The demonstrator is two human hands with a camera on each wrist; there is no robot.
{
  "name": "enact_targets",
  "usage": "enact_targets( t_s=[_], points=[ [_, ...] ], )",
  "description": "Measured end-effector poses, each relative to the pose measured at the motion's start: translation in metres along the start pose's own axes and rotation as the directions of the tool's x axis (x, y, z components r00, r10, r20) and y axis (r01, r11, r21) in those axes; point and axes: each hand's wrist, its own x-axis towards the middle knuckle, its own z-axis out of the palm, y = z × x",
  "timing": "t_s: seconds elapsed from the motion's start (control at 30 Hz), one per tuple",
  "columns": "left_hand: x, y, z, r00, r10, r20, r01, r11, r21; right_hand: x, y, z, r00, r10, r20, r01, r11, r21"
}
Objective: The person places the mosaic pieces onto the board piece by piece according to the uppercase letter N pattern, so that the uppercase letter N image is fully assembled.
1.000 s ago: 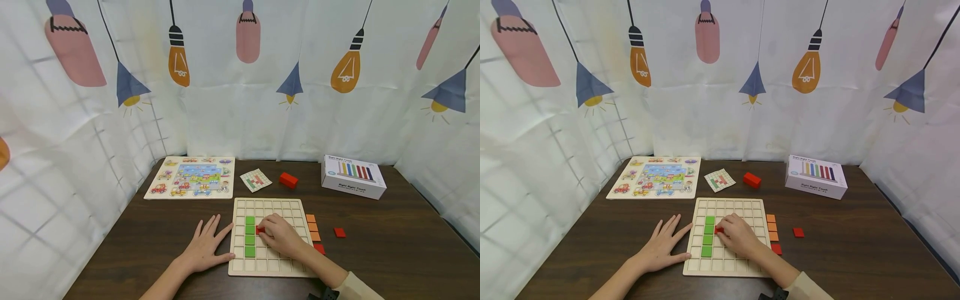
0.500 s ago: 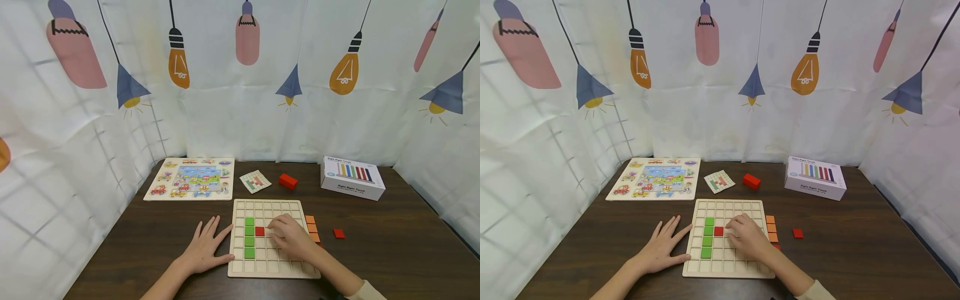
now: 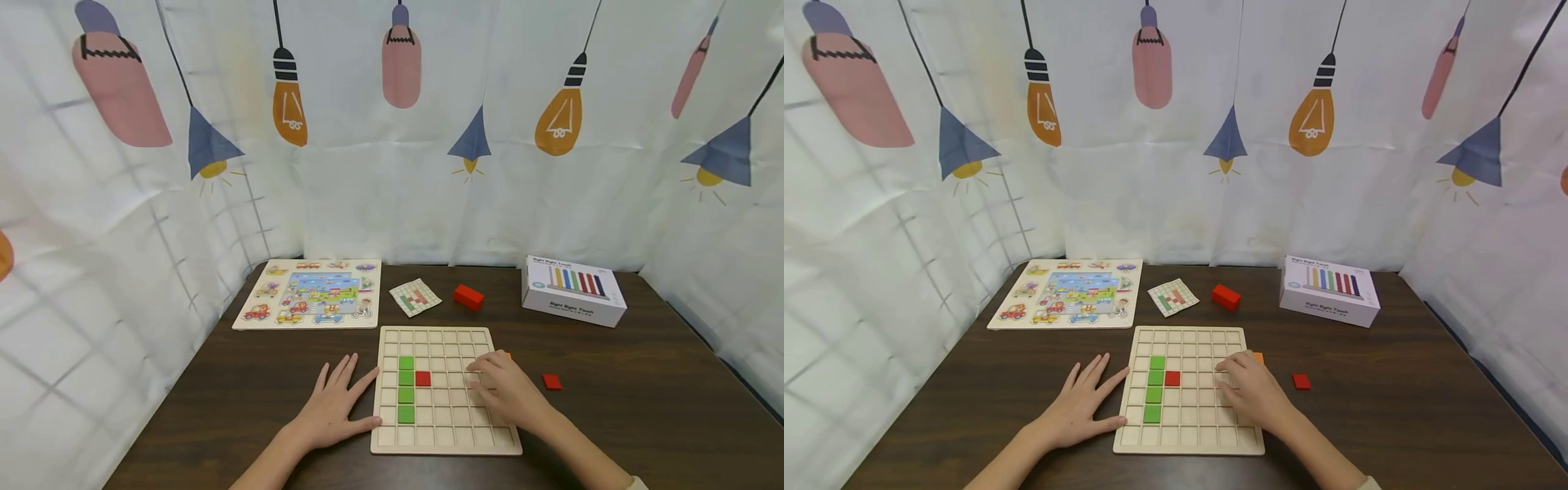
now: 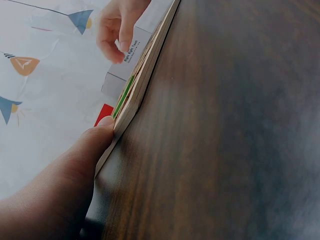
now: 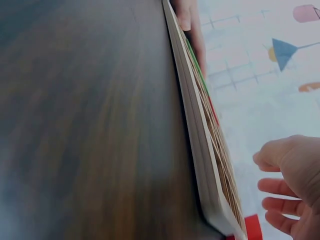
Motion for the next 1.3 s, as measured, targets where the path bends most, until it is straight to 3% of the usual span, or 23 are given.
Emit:
enact_targets(
  t_s=[0.43,1.0,1.3],
  points=[
    [0.000,0.001,-0.001,1.000,-0.005,0.002,0.005,1.000,-0.014,-0.032,0.016,-0.019,0.994,0.109,0.023,-0.109,0.994,0.012],
    [-0.001,0.001,-0.001,1.000,-0.009,0.005,0.009,1.000,-0.014,-0.062,0.029,-0.030,0.991,0.070,0.114,-0.072,0.997,0.017],
    [0.000,0.000,-0.001,1.000,-0.006,0.006,0.006,1.000,-0.006,-0.065,0.031,-0.029,0.992,0.075,0.101,-0.078,0.997,0.028]
  ],
)
